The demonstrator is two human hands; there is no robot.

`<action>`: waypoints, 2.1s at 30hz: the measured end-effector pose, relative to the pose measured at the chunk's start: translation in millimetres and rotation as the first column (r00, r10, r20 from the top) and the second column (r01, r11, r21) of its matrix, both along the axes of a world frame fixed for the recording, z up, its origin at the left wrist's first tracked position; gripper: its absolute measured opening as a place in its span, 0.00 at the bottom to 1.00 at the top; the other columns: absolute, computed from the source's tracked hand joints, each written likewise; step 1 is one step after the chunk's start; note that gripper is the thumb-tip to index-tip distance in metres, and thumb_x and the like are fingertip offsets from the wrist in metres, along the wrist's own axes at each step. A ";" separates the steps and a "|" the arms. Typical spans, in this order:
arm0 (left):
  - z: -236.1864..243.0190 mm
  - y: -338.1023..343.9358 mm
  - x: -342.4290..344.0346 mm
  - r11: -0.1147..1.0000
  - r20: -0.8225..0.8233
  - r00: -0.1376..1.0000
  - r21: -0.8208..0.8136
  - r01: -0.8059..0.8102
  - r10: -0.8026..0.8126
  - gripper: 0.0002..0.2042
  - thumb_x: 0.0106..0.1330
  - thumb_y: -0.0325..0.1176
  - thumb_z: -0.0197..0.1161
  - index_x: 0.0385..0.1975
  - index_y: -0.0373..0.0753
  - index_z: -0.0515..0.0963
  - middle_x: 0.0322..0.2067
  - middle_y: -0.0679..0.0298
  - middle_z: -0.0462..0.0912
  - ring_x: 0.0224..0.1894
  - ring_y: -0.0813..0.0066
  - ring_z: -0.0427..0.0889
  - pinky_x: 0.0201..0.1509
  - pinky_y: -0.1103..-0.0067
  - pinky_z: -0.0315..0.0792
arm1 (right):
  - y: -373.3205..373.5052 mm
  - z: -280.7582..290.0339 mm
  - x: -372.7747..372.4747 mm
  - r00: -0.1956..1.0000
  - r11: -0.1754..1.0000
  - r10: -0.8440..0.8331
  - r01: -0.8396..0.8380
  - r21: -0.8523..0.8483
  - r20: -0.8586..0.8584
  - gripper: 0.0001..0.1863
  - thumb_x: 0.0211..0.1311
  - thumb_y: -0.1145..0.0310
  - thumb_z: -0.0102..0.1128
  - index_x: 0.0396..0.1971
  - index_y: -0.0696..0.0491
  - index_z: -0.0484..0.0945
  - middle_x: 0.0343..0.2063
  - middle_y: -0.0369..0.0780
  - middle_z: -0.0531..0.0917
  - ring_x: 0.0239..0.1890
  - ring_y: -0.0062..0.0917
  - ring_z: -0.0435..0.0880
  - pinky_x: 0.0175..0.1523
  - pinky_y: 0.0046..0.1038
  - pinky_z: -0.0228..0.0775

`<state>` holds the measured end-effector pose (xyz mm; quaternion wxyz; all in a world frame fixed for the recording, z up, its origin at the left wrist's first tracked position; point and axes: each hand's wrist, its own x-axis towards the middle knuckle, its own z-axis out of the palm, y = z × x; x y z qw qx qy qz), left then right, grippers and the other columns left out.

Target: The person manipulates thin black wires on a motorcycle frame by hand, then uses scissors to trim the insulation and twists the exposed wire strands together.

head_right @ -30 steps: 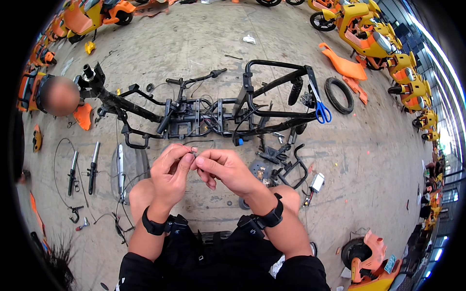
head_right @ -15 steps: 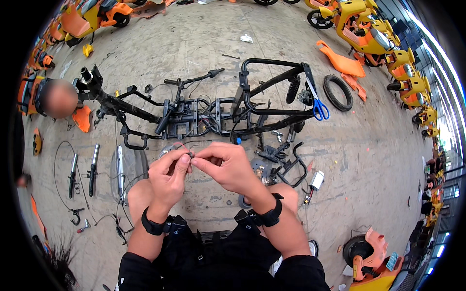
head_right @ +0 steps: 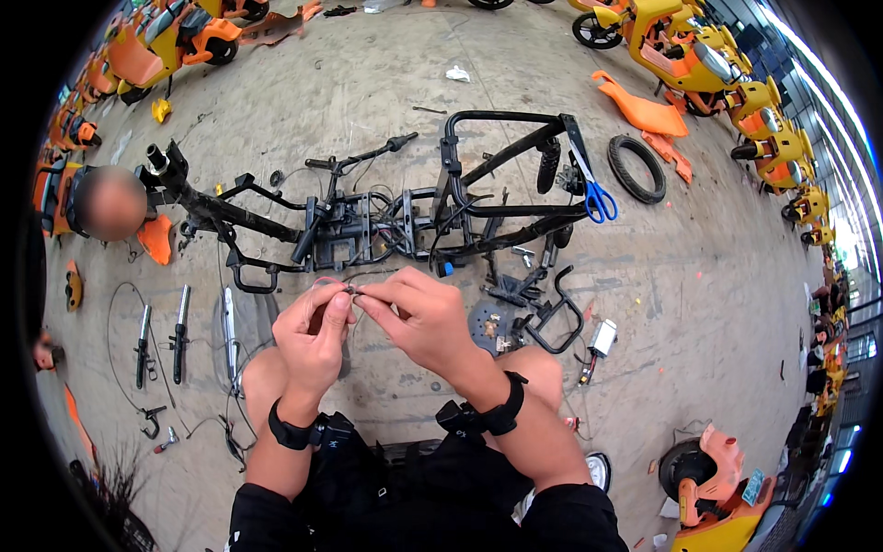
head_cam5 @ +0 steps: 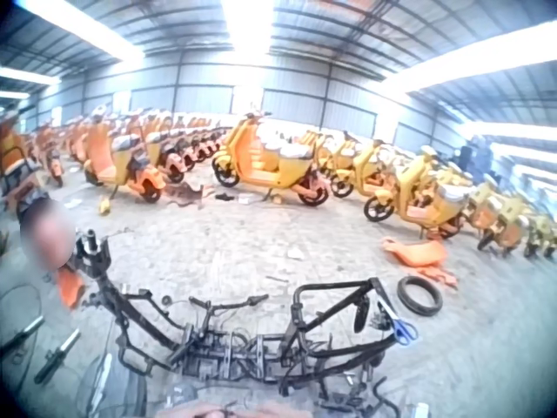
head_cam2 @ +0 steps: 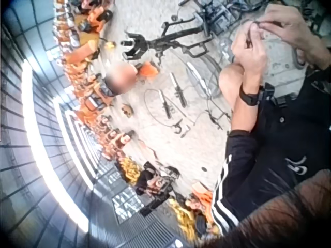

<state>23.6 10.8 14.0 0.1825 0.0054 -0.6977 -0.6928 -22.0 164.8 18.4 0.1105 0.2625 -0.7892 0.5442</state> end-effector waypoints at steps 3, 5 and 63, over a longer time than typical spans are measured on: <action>2.8 -2.2 -2.7 0.998 -0.040 0.999 -0.065 -0.017 0.015 0.05 0.65 0.23 0.63 0.36 0.28 0.81 0.29 0.59 0.83 0.26 0.80 0.79 0.29 0.85 0.70 | 1.2 7.8 0.3 0.990 0.994 0.036 -0.021 -0.108 0.137 0.09 0.54 0.74 0.71 0.36 0.53 0.86 0.31 0.35 0.80 0.20 0.13 0.73 0.24 0.17 0.64; 3.6 -4.1 -4.0 0.989 -0.079 0.997 -0.145 -0.029 0.017 0.05 0.64 0.22 0.64 0.37 0.29 0.82 0.29 0.59 0.83 0.27 0.80 0.79 0.29 0.85 0.70 | 1.4 6.5 1.3 0.985 0.984 0.043 -0.013 -0.176 0.167 0.10 0.54 0.74 0.71 0.38 0.54 0.86 0.34 0.34 0.80 0.21 0.11 0.72 0.24 0.15 0.63; 0.6 -6.0 -3.9 0.951 -0.054 0.994 0.291 0.106 -0.094 0.13 0.71 0.26 0.56 0.54 0.31 0.72 0.34 0.54 0.84 0.24 0.80 0.78 0.25 0.83 0.75 | 4.3 1.4 -1.6 0.912 0.971 0.204 -0.141 -0.195 0.356 0.09 0.56 0.74 0.67 0.38 0.57 0.83 0.36 0.36 0.84 0.21 0.10 0.76 0.27 0.14 0.65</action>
